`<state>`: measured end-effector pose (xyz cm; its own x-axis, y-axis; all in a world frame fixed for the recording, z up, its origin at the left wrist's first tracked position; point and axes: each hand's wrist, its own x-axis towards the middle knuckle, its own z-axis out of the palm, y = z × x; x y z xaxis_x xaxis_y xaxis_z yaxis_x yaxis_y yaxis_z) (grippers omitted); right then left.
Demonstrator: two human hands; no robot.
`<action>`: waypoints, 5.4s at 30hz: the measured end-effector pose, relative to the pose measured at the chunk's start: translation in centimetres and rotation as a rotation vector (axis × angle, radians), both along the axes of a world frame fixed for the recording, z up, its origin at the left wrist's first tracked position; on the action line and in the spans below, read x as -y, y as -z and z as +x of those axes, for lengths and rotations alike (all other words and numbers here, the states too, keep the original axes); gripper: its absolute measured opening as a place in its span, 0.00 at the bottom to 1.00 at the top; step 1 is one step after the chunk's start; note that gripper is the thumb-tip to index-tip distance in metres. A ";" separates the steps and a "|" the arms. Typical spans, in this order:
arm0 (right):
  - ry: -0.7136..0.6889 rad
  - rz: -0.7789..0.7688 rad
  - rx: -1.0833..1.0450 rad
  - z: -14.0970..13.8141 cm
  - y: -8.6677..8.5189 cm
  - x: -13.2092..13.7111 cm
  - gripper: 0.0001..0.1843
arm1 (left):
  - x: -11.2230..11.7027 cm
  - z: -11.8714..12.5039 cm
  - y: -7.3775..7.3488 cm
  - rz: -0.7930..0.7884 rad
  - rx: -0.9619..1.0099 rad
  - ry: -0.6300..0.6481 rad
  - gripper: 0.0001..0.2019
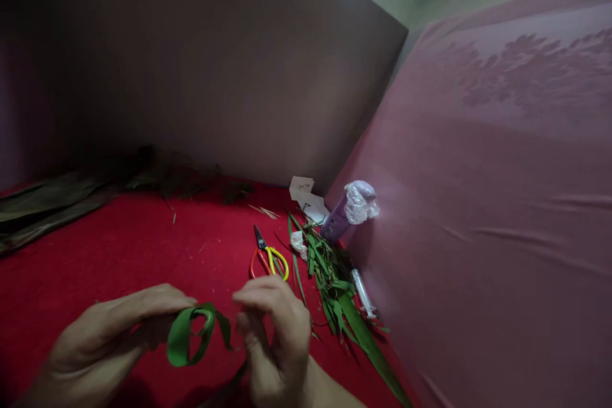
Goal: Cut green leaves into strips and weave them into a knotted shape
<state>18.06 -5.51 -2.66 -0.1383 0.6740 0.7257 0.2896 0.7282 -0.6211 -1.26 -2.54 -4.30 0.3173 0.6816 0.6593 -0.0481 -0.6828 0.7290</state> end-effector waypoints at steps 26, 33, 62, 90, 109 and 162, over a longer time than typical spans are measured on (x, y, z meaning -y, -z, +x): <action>-0.168 -0.135 0.478 1.6 -2.7 -1.3 0.09 | 0.3 -0.9 0.3 0.179 -0.247 0.031 0.14; -0.474 -0.543 0.230 1.6 -4.1 -1.6 0.10 | 0.3 -0.7 -0.9 0.167 -0.152 0.123 0.14; -0.716 -1.303 -0.238 1.7 -1.8 -3.1 0.12 | 0.2 -0.5 -0.9 -0.115 -0.103 0.215 0.12; -0.453 -1.128 -0.593 -0.8 1.4 -3.1 0.14 | -0.7 0.1 0.0 -0.077 -0.143 -0.119 0.08; -0.333 -1.069 -0.494 -1.7 3.7 -3.3 0.16 | -2.0 0.1 0.7 -0.488 -0.117 -0.110 0.07; 0.033 -0.424 0.254 0.3 4.1 -4.0 0.06 | -2.4 0.5 1.0 -1.026 0.098 0.124 0.05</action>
